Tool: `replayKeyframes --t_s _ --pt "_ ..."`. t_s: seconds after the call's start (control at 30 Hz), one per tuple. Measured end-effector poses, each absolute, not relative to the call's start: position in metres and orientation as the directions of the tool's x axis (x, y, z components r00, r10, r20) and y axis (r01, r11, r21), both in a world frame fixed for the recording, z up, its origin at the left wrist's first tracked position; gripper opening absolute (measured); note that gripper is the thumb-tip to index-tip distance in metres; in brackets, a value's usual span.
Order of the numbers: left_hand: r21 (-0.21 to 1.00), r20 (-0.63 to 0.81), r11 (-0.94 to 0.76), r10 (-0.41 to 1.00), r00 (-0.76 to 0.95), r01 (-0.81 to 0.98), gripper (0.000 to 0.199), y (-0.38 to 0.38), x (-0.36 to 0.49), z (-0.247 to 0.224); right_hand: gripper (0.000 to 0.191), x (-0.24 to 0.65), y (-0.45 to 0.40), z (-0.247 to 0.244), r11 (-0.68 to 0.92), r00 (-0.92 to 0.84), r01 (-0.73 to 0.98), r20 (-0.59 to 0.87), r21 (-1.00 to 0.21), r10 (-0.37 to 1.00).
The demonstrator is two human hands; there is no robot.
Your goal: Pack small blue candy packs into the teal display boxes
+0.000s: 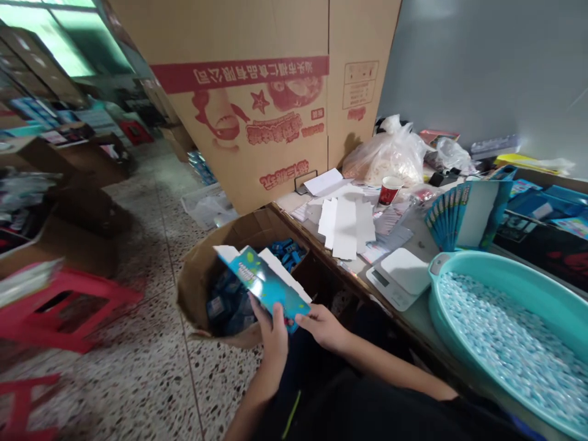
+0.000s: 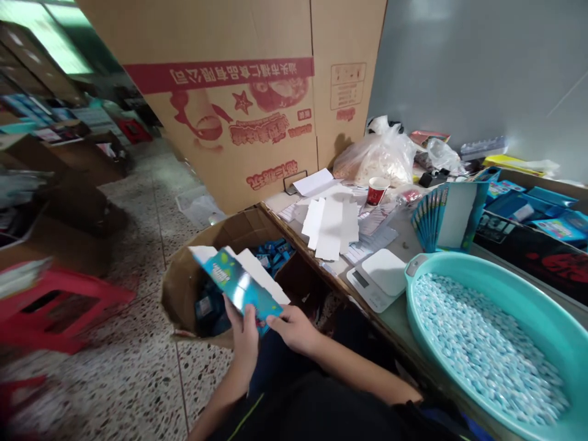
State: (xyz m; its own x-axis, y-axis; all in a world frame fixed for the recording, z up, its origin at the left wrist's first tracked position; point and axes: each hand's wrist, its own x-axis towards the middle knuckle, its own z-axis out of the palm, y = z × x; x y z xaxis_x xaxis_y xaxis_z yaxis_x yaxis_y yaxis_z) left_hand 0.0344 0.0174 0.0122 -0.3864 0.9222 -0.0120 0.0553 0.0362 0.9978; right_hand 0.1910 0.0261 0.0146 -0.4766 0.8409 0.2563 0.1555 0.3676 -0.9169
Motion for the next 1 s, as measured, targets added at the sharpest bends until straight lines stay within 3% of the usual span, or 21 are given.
replayKeyframes --t_s 0.07,0.13,0.23,0.3,0.4,0.53,0.6,0.7,0.83,1.0 --pt "0.937 0.205 -0.067 0.901 -0.382 0.344 0.091 0.018 0.024 0.018 0.033 0.203 0.022 0.006 0.379 -0.506 0.23 0.222 -0.896 0.833" --pt "0.814 0.297 -0.181 0.946 -0.127 0.552 0.08 0.014 0.012 0.02 0.024 0.223 0.017 -0.003 0.411 -0.587 0.276 0.186 -0.869 0.788" --pt "0.761 0.051 -0.251 0.942 0.33 0.598 0.07 0.003 -0.003 0.008 0.024 0.253 0.007 -0.02 0.427 -0.662 0.329 0.116 -0.842 0.74" --pt "0.693 -0.135 -0.24 0.883 0.45 0.68 0.062 -0.007 -0.005 -0.009 0.022 0.265 -0.003 -0.035 0.407 -0.665 0.371 0.067 -0.835 0.744" --pt "0.492 -0.28 -0.312 0.827 0.487 0.813 0.039 -0.019 0.001 -0.036 0.007 0.272 -0.021 -0.055 0.361 -0.621 0.433 0.017 -0.826 0.784" --pt "0.378 -0.359 -0.389 0.775 0.52 0.84 0.038 -0.024 0.01 -0.059 0.066 0.268 -0.046 -0.059 0.307 -0.472 0.528 0.028 -0.792 0.881" --pt "0.354 -0.4 -0.423 0.738 0.544 0.834 0.039 -0.022 0.011 -0.065 0.074 0.261 -0.055 -0.053 0.376 -0.472 0.624 0.053 -0.685 0.88" --pt "0.343 -0.439 -0.449 0.7 0.563 0.825 0.037 -0.021 0.01 -0.072 0.056 0.244 -0.057 -0.047 0.494 -0.565 0.71 0.013 -0.501 0.825" --pt "0.341 -0.415 -0.481 0.694 0.588 0.808 0.032 -0.019 0.008 -0.07 0.013 0.224 -0.045 -0.055 0.488 -0.591 0.757 -0.137 -0.434 0.795" --pt "0.257 -0.269 -0.467 0.807 0.526 0.846 0.035 -0.017 -0.003 -0.062 0.024 0.215 -0.035 -0.071 0.474 -0.58 0.797 -0.253 -0.375 0.774"
